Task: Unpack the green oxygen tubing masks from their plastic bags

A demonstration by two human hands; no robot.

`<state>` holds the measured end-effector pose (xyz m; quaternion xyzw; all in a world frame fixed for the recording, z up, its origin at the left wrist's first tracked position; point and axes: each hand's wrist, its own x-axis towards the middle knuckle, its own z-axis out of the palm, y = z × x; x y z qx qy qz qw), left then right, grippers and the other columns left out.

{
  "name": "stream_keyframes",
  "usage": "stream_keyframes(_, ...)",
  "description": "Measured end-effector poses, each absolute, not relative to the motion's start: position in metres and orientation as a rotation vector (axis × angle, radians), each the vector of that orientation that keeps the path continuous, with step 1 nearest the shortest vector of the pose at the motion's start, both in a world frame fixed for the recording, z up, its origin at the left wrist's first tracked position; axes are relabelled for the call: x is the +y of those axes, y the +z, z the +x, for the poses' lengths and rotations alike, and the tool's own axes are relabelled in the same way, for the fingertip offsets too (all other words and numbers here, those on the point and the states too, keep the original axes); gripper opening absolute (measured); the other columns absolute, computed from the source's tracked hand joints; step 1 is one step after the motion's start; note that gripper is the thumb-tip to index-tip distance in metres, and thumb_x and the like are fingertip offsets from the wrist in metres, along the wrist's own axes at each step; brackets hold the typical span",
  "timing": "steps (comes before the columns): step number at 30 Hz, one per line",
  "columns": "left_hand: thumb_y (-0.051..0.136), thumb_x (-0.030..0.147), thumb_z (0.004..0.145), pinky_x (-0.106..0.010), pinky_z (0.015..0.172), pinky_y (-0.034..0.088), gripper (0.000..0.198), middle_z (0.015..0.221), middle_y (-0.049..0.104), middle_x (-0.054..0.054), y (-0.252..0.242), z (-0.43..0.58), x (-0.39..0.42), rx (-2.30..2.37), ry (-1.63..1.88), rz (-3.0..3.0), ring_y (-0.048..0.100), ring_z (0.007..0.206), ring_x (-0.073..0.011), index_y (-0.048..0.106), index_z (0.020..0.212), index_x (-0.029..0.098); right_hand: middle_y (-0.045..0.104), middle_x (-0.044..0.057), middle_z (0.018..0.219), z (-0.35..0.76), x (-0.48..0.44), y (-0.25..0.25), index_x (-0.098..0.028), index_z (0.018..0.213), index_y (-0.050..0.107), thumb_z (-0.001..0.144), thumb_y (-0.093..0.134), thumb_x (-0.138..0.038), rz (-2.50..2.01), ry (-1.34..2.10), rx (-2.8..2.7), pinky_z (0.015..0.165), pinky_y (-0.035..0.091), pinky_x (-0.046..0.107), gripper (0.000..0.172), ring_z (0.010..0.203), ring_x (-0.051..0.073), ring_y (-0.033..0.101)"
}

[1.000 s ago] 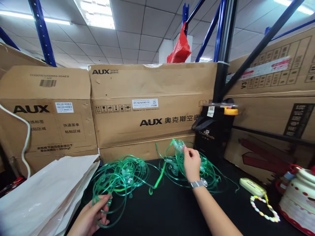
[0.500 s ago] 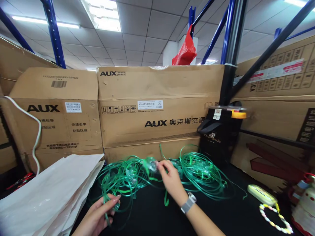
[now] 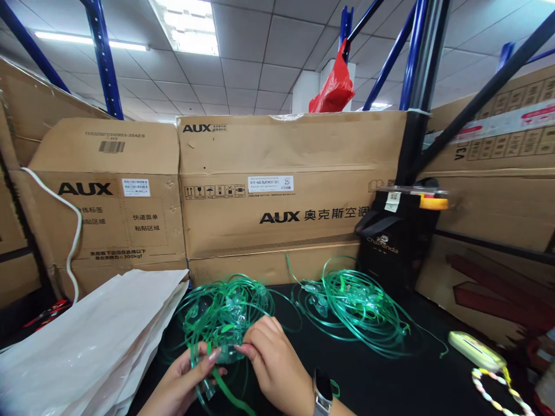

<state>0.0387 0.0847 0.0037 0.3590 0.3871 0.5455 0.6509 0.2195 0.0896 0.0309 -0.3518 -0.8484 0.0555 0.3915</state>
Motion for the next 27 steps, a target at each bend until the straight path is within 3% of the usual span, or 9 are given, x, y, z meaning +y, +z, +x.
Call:
stream_keyframes(3,0.079,0.040,0.051,-0.020,0.054,0.038,0.033,0.058,0.062,0.002,0.004,0.036,0.086,0.872,1.211,0.924,0.053,0.055,-0.0104,0.059,0.059,0.016,0.052,0.001,0.074,0.220,0.093,0.029,-0.020,0.076,0.047,0.092,0.036,-0.025,-0.908,0.245,-2.072,0.071,0.038,0.030,0.020,0.073,0.016,0.046)
stream_keyframes(9,0.079,0.041,0.049,-0.027,0.061,0.045,0.035,0.055,0.063,0.000,0.007,0.035,0.085,0.840,1.261,0.799,0.058,0.056,-0.0149,0.059,0.064,0.017,0.048,0.000,0.068,0.224,0.101,0.028,-0.020,0.070,0.048,0.091,0.037,-0.032,-0.962,0.398,-1.925,0.065,0.038,0.027,0.026,0.070,0.015,0.045)
stream_keyframes(16,0.078,0.037,0.052,-0.019,0.050,0.041,0.030,0.048,0.055,0.005,0.004,0.027,0.090,0.945,1.246,0.671,0.051,0.045,-0.0081,0.062,0.064,0.016,0.042,-0.003,0.062,0.232,0.116,0.030,-0.020,0.066,0.045,0.085,0.039,-0.050,-0.960,0.701,-1.605,0.058,0.037,0.025,0.036,0.060,0.013,0.041)
stream_keyframes(19,0.077,0.041,0.051,-0.020,0.046,0.041,0.037,0.051,0.059,0.002,0.002,0.030,0.092,0.982,1.193,0.739,0.053,0.042,-0.0098,0.066,0.073,0.014,0.041,-0.003,0.061,0.232,0.118,0.032,-0.020,0.064,0.044,0.083,0.042,-0.054,-0.926,0.771,-1.569,0.058,0.037,0.024,0.039,0.058,0.013,0.040)
stream_keyframes(22,0.078,0.043,0.047,-0.026,0.057,0.047,0.049,0.079,0.070,-0.007,0.003,0.034,0.090,0.973,1.198,0.782,0.066,0.064,-0.0199,0.068,0.088,0.017,0.042,-0.003,0.062,0.230,0.115,0.034,-0.019,0.064,0.046,0.081,0.043,-0.055,-0.901,0.834,-1.608,0.058,0.037,0.025,0.040,0.059,0.013,0.041)
stream_keyframes(24,0.078,0.044,0.046,-0.030,0.068,0.048,0.051,0.092,0.070,-0.011,0.004,0.035,0.089,0.949,1.190,0.799,0.065,0.084,-0.0261,0.070,0.088,0.017,0.043,-0.003,0.062,0.229,0.112,0.035,-0.019,0.065,0.047,0.081,0.044,-0.056,-0.887,0.870,-1.646,0.059,0.037,0.025,0.040,0.060,0.013,0.041)
stream_keyframes(27,0.079,0.045,0.045,-0.031,0.070,0.048,0.045,0.088,0.071,-0.011,0.002,0.036,0.088,0.910,1.173,0.794,0.063,0.087,-0.0264,0.072,0.080,0.016,0.043,-0.003,0.063,0.228,0.108,0.034,-0.019,0.066,0.047,0.082,0.044,-0.053,-0.875,0.915,-1.710,0.059,0.037,0.025,0.038,0.061,0.012,0.040)
